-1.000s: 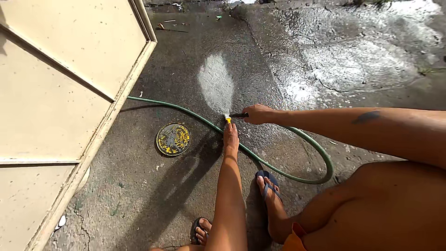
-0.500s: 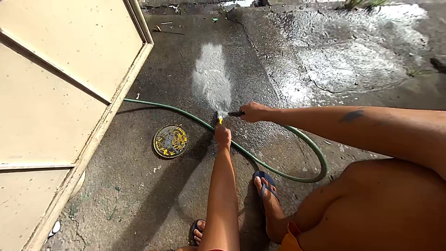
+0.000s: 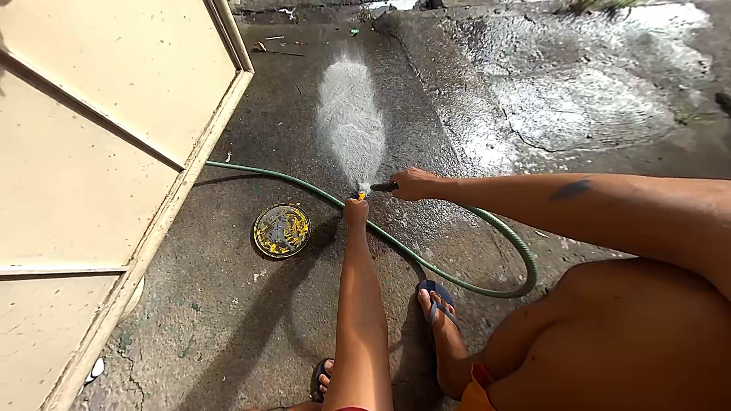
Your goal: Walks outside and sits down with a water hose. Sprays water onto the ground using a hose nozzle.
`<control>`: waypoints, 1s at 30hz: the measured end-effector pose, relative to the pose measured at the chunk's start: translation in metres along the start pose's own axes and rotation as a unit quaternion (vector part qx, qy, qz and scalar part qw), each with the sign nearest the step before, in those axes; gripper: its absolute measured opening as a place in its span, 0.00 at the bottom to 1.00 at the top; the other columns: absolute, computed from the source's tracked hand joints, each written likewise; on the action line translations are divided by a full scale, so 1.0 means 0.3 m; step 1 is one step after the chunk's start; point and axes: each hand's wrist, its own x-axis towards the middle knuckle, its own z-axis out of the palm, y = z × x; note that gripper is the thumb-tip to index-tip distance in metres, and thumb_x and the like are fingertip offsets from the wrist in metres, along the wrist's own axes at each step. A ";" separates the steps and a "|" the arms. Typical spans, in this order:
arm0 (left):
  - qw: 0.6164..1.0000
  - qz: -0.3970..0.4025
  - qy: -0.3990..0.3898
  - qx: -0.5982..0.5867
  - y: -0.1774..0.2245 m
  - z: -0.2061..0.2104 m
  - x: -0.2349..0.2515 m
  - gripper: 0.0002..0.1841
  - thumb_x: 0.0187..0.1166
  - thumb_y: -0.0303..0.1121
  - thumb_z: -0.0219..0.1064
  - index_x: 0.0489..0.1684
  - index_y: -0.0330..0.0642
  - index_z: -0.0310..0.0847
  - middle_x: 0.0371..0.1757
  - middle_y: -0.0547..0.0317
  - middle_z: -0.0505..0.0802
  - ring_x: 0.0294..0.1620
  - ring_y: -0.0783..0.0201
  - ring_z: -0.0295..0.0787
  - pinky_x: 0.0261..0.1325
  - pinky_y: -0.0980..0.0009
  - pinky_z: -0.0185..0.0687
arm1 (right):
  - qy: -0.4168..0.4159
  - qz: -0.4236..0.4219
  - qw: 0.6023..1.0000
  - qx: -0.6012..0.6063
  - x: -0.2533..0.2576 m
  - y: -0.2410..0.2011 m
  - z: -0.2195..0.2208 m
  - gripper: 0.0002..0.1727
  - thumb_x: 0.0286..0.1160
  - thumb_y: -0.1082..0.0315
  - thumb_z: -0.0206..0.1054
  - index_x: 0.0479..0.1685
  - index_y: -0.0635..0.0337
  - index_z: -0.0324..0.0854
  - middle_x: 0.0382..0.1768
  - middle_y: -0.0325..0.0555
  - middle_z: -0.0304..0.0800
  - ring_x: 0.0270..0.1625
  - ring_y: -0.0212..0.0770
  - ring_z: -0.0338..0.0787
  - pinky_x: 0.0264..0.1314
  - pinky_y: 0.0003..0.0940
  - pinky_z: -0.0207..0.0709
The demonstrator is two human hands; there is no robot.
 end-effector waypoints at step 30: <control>0.999 0.026 0.035 -0.023 -0.047 0.082 -0.004 0.21 0.88 0.46 0.57 0.53 0.36 0.87 0.52 0.36 0.93 0.59 0.40 0.90 0.60 0.38 0.83 | -0.008 -0.012 0.999 -0.037 0.017 0.001 -0.010 0.10 0.78 0.63 0.65 0.39 0.60 0.88 0.39 0.55 0.90 0.48 0.58 0.90 0.49 0.62 0.79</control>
